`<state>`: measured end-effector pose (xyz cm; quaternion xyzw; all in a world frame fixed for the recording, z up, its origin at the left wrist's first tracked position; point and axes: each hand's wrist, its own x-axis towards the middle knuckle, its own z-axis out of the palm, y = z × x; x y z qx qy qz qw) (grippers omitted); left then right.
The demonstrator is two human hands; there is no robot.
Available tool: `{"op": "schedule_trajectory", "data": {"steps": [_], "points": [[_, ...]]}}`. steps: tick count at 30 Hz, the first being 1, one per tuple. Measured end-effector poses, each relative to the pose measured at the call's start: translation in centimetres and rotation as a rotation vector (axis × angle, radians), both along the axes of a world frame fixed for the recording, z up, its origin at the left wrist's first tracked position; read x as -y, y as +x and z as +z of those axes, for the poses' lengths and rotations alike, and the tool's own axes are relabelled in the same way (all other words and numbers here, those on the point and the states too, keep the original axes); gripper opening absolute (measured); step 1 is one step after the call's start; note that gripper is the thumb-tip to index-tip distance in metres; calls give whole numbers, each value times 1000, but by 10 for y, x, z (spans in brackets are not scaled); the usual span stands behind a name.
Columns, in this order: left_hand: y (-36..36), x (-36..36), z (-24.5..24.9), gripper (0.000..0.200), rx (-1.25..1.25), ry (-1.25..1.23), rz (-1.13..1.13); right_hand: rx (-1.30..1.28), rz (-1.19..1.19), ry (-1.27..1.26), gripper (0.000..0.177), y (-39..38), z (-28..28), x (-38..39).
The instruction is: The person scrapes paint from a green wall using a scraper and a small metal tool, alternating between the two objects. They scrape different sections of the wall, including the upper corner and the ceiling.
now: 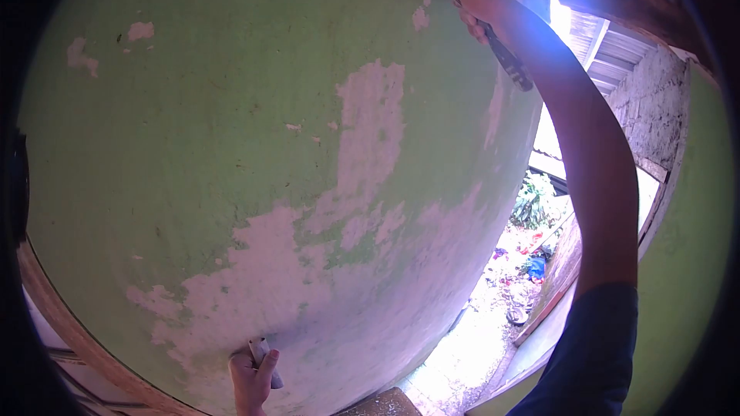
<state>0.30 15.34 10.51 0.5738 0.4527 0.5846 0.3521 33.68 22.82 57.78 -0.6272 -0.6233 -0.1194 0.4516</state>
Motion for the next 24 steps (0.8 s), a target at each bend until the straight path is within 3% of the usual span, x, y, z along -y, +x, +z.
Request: {"op": "schedule_trajectory", "data": {"steps": [3, 7, 10, 12, 16, 19, 22, 24], "points": [[-5, -1, -4, 32, -100, -35, -24, 13, -9, -20, 61, -1, -16, 18], [-4, 3, 7, 37, 4, -9, -44, 28, 7, -28, 61, -6, -9, -4], [0, 2, 5, 37, -48, 18, 19, -15, 127, 108, 60, -16, 13, -11], [-1, 3, 7, 37, -52, 46, 27, -113, 44, 49, 60, -20, 17, -3], [-2, 1, 4, 37, 8, 51, 10, 28, 46, -30, 59, -7, 3, 13], [-4, 1, 3, 37, 25, 15, -43, -45, -50, -65, 59, -6, 2, 3], [1, 1, 6, 37, 46, -13, -25, -5, 20, 76, 57, -2, 24, -12], [4, 2, 8, 36, 29, -33, 40, -67, 292, 87, 57, -2, 32, -17]]}}
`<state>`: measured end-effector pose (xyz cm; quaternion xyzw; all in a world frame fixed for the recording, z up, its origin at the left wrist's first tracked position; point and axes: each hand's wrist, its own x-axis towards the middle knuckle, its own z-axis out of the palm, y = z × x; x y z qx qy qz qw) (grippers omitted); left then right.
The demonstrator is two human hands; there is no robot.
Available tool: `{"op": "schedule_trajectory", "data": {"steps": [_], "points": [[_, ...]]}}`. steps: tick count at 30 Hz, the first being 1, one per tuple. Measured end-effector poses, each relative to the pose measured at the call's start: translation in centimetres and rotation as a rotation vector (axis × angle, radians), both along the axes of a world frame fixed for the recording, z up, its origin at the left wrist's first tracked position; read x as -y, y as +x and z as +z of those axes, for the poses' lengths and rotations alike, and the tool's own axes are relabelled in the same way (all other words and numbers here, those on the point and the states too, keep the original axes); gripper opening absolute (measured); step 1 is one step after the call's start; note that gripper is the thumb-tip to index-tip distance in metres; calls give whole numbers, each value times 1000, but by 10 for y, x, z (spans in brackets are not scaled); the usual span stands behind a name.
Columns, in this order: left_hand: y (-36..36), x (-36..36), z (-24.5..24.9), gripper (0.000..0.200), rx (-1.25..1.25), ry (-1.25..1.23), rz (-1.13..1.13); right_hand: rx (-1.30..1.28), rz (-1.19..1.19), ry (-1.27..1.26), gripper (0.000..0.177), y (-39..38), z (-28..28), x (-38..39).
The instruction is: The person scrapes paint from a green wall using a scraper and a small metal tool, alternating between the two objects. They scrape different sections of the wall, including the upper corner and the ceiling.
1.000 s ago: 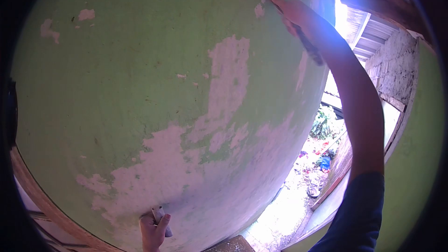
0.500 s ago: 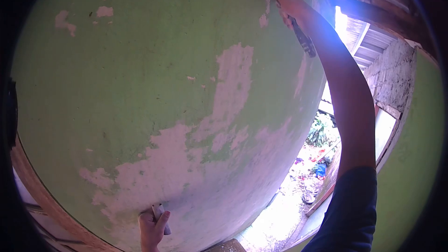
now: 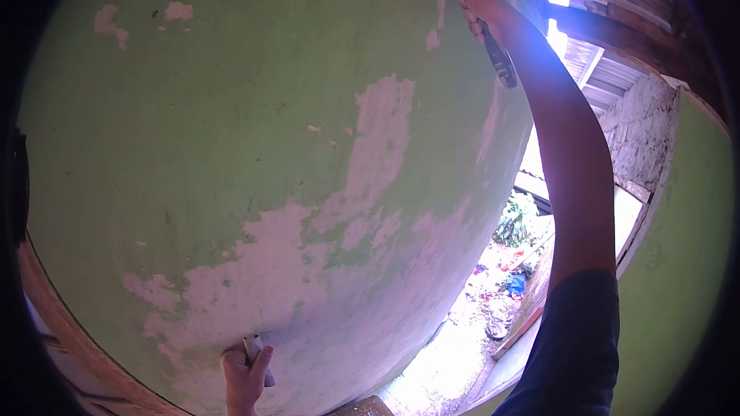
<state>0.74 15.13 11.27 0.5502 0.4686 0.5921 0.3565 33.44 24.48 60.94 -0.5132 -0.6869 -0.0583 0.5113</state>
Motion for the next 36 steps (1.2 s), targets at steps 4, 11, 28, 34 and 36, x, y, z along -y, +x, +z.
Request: {"op": "schedule_trajectory", "data": {"steps": [4, 11, 28, 34, 36], "points": [[-6, -4, -5, 36, -23, 59, -16, 8, -222, -42, 56, -3, -12, 20], [-11, -10, -18, 33, -118, 71, -64, 25, -166, 4, 58, -9, -12, -1], [-17, -4, -11, 28, -156, 86, -108, -20, -235, -28, 59, -18, -5, 11], [-17, -2, -7, 29, -69, 34, -105, 98, -309, -109, 60, -4, -27, 25], [-19, -3, -10, 28, -77, 49, -141, 81, -382, -49, 60, 1, -29, 10]]}}
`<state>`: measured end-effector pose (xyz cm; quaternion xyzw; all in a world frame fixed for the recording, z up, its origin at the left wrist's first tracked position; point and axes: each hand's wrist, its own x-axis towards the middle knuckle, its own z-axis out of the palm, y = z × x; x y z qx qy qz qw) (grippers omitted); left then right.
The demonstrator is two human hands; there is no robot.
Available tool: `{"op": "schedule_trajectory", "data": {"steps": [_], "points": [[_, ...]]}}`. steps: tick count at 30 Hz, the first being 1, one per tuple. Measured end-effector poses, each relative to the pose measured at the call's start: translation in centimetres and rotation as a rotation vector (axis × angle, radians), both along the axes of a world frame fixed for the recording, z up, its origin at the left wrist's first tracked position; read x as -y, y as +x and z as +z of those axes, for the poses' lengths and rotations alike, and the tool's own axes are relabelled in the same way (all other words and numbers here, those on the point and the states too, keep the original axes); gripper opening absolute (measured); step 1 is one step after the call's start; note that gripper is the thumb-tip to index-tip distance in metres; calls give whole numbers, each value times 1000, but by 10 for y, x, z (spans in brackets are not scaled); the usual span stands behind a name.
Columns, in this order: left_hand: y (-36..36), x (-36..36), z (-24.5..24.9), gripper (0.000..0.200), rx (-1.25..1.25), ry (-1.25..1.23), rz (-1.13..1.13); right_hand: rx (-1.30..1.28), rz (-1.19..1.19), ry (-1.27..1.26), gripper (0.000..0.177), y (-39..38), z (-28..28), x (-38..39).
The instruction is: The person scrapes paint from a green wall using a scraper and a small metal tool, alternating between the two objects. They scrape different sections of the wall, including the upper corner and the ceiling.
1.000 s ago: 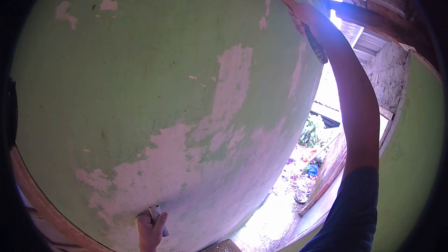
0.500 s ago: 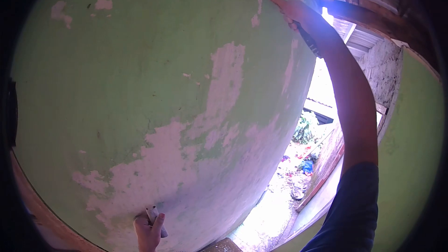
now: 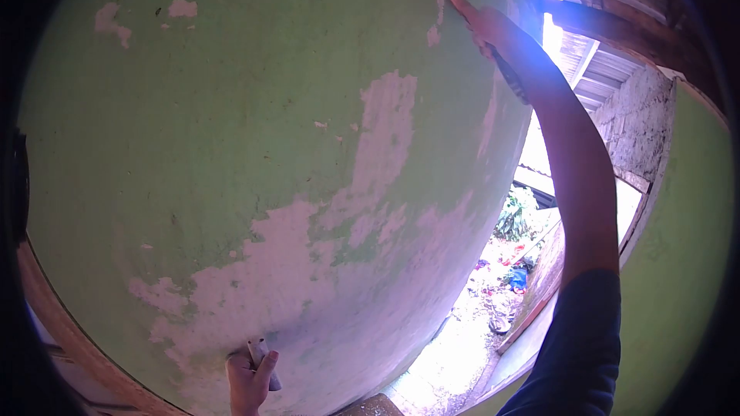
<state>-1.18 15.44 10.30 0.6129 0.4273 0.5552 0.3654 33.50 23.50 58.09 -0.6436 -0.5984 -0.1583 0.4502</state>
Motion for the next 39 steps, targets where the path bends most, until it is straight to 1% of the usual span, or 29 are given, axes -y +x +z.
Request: {"op": "schedule_trajectory", "data": {"steps": [1, 3, 7, 9, 10, 12, 13, 15, 16, 18, 19, 21, 22, 24, 25, 26, 27, 28, 29, 31, 32, 33, 34, 35, 36, 37, 38, 39], "points": [[0, -2, -1, 28, 2, 1, 5, 2, 5, 1, 60, -2, 4, -3], [4, -4, -4, 28, 12, 36, 35, -103, 102, 72, 61, -10, 13, -7], [8, -3, -5, 28, 21, 0, 72, -74, 43, 35, 62, -3, 11, 6], [7, -4, -8, 29, 5, -5, 73, -49, -1, -52, 61, 4, 8, 10], [8, -4, -8, 29, 12, -7, 72, -42, -2, -54, 61, 5, 8, 6], [8, -3, -4, 30, 2, -5, 94, 61, 105, 1, 62, 6, 9, -5], [7, -2, -2, 30, 5, -2, 100, 63, 110, 4, 62, 2, 16, -9], [10, 1, 2, 31, -12, -55, 115, -70, 153, 178, 63, -11, 32, -17], [11, 0, 1, 31, -14, -57, 115, -71, 153, 177, 63, -13, 37, -15], [11, -3, -5, 31, -53, -2, 144, -35, 60, 125, 65, -9, 40, -6], [11, -4, -10, 31, -64, 3, 137, -45, 52, 131, 65, -1, 38, -2], [7, -8, -20, 32, -81, -16, 148, 58, 42, 35, 64, 15, 28, 5], [5, -7, -16, 32, -85, -7, 143, 53, 36, 43, 64, 16, 16, 8], [5, -2, -7, 32, -56, -13, 116, 92, -133, 10, 64, 13, -9, 13], [5, -3, -8, 32, -51, -5, 113, 96, -136, 18, 64, 14, -16, 8], [5, -3, -9, 32, -39, -25, 81, 51, -76, -51, 65, 14, -22, 1], [5, -3, -9, 32, -29, -46, 49, 5, -16, -122, 67, 14, -25, -2], [5, -3, -7, 32, -29, -45, 48, 34, -77, -123, 69, 14, -21, -2], [8, -2, -3, 32, -42, -46, 53, 39, -82, -125, 69, 14, -17, -2], [14, -2, 0, 32, -70, -50, 44, 165, -142, -79, 69, 17, -17, 0], [17, -2, 0, 32, -12, -96, 31, 151, -151, -85, 69, 19, -19, 5], [16, -1, 2, 33, 41, -143, 24, 117, -137, -79, 69, 14, -23, 12], [13, 0, 4, 33, 19, -147, 26, 82, -119, -72, 68, 13, -29, 15], [13, 1, 6, 34, -32, -85, 59, 70, -116, -76, 68, 22, -34, 15], [14, 1, 8, 35, -70, -23, 91, 61, 3, -77, 68, 37, -36, 15], [12, 1, 7, 35, -64, -26, 94, 57, 123, -78, 67, 41, -37, 12], [11, 1, 6, 35, -50, -39, 69, 65, 127, -78, 67, 38, -37, 4], [10, 0, 6, 35, -38, -50, 45, 63, 66, -60, 66, 30, -38, -6]]}}
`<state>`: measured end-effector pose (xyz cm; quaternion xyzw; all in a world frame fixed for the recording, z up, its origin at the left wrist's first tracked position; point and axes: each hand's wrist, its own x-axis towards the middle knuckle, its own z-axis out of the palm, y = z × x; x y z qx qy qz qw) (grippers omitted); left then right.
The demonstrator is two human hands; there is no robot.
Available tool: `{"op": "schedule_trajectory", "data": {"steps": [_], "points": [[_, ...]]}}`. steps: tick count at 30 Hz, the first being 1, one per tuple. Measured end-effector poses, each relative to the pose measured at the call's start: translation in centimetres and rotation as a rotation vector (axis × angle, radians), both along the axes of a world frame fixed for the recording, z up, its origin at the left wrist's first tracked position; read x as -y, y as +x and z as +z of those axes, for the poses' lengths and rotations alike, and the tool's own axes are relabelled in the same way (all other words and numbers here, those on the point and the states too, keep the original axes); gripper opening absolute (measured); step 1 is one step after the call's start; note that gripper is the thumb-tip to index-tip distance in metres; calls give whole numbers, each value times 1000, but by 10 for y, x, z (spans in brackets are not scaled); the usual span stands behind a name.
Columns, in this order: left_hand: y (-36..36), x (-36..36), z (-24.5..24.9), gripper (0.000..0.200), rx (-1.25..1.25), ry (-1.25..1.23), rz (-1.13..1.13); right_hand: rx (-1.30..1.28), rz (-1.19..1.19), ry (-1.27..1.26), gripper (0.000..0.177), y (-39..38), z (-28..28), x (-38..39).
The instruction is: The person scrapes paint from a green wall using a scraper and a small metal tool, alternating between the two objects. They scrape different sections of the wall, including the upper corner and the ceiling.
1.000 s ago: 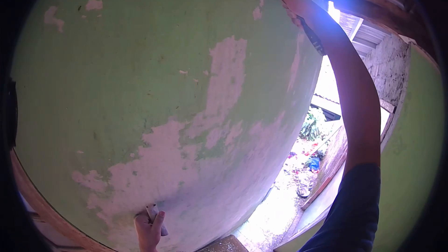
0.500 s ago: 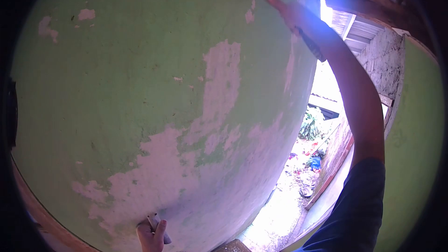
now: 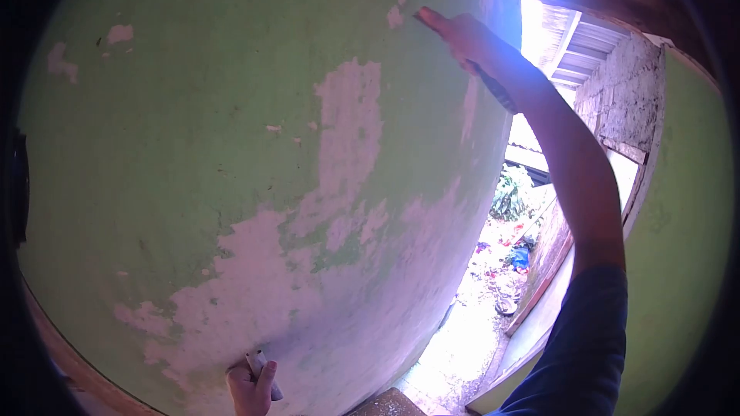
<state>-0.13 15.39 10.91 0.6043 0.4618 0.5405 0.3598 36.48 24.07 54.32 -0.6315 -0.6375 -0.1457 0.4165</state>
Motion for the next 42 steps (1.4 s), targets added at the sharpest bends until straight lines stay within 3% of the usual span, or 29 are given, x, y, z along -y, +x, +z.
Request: {"op": "schedule_trajectory", "data": {"steps": [4, 7, 14, 16, 18, 20, 23, 26, 28, 31, 35, 38, 40, 42], "points": [[3, -1, 0, 36, 17, -23, 21, -154, -33, 100, 63, -30, 11, -3], [1, -2, -4, 36, -78, 37, 44, -66, -38, 63, 63, -19, 12, 3], [-2, -6, -8, 38, -40, 47, 34, -60, -85, 8, 64, -24, 13, -1], [0, -3, -4, 37, -57, 44, 39, -77, -5, 191, 65, -32, 32, -8], [1, 3, 8, 36, -45, 1, 52, -98, -17, 136, 65, -33, 44, 0], [-1, 3, 5, 35, -59, -14, 49, -130, -33, 82, 65, -23, 39, 5], [-3, 0, -4, 33, -62, -5, 46, 36, -67, 27, 63, -12, 18, 16], [-4, -3, -7, 32, -56, 8, 22, -69, -251, -8, 61, -20, 1, 12], [-6, -3, -6, 31, -39, 7, 5, -94, 3, 37, 61, -23, 5, -1], [-3, 0, -2, 31, -56, 21, 4, -113, -20, 84, 61, -23, 22, -5], [-4, -1, -2, 30, -154, 59, 66, -20, -36, 24, 62, -12, 4, 13], [-5, 0, -1, 30, -78, 28, 41, 58, -69, 66, 63, 7, -10, -2], [-6, -2, -3, 29, -12, 0, 12, -90, -112, 6, 63, -14, -18, -3], [-6, -4, -9, 31, -22, 21, -8, -141, 12, 59, 62, -25, -2, -10]]}}
